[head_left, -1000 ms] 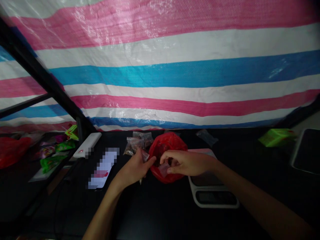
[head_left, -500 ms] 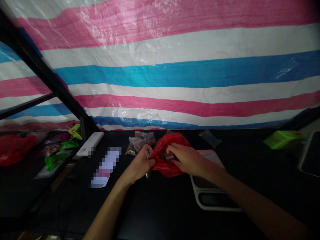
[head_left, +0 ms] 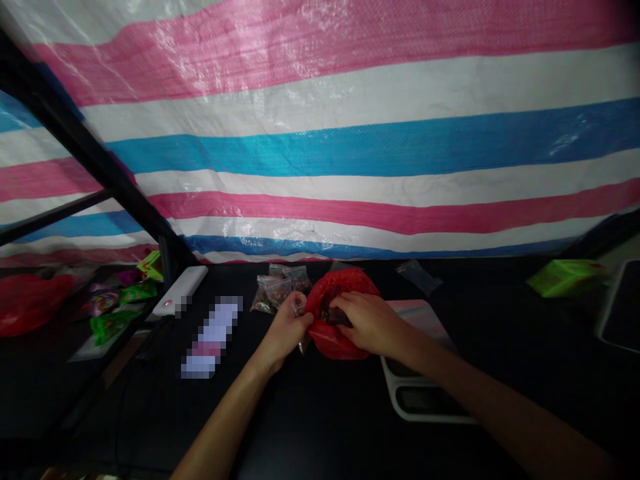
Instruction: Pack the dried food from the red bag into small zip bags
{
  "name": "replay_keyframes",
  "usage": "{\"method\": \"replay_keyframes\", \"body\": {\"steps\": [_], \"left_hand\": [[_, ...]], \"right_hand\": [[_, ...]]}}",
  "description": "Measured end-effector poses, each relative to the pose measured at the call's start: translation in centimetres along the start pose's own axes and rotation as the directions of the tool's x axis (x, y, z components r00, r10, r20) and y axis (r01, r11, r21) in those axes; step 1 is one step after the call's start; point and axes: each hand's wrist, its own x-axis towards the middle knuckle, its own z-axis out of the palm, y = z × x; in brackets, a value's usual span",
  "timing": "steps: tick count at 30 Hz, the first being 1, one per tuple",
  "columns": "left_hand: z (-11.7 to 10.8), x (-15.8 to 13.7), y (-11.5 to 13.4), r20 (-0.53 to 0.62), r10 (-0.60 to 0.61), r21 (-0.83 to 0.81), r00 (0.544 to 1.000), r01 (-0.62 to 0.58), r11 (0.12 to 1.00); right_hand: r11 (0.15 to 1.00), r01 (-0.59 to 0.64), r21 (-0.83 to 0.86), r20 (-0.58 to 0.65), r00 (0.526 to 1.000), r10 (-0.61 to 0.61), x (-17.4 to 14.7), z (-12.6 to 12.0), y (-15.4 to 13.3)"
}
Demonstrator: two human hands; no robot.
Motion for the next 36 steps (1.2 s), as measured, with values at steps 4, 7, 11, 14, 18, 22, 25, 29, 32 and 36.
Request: {"method": "replay_keyframes", "body": {"steps": [4,7,11,14,18,22,25,29,32,36], "left_hand": [[0.0,0.1,-0.4,0.048,0.001,-0.018,0.999,0.0,1.0],[0.0,0.2,-0.6,0.054,-0.005,-0.09,0.999,0.01,0.996],[0.0,0.7,-0.7,-0.007,0.047,-0.05,0.999,-0.048,0.998],[-0.1,1.1,-0.6,-0.066,0.238,0.073,0.969,-0.233,0.97],[-0.3,1.0,-0.1,-0.015,0.425,0.304,0.905,-0.401,0.864],[0.0,0.4,-0.2,0.096,0.464,0.447,0.88,-0.455,0.77],[0.5,-0.1,-0.5,0.194,0.405,0.416,0.894,-0.449,0.791],[1.0,-0.4,-0.7,0.236,0.394,0.365,0.888,-0.457,0.811],[1.2,-0.3,-0.8,0.223,0.395,0.326,0.891,-0.45,0.831],[1.1,-0.1,-0.9,0.205,0.369,0.261,0.906,-0.414,0.872]], "right_hand": [[1.0,-0.024,-0.019,0.008,1.0,0.024,-0.1,-0.2,-0.1],[1.0,-0.031,0.003,0.015,0.999,0.031,0.0,-0.2,0.1],[0.991,-0.056,0.118,0.034,0.998,0.052,0.0,-0.4,0.5],[0.972,-0.089,0.216,0.06,0.995,0.077,0.0,-1.0,1.0],[0.949,-0.099,0.3,0.025,0.995,0.096,-0.1,-2.6,1.4],[0.924,-0.024,0.382,0.006,1.0,0.023,-0.6,-4.2,0.7],[0.926,0.027,0.376,-0.035,0.999,-0.014,-1.0,-4.6,-0.4],[0.96,0.16,0.23,-0.092,0.985,-0.142,-1.0,-4.2,-1.7],[0.954,0.267,0.138,-0.142,0.958,-0.248,-0.8,-3.8,-1.9],[0.938,0.322,0.129,-0.186,0.937,-0.296,-0.6,-3.7,-1.7]]}}
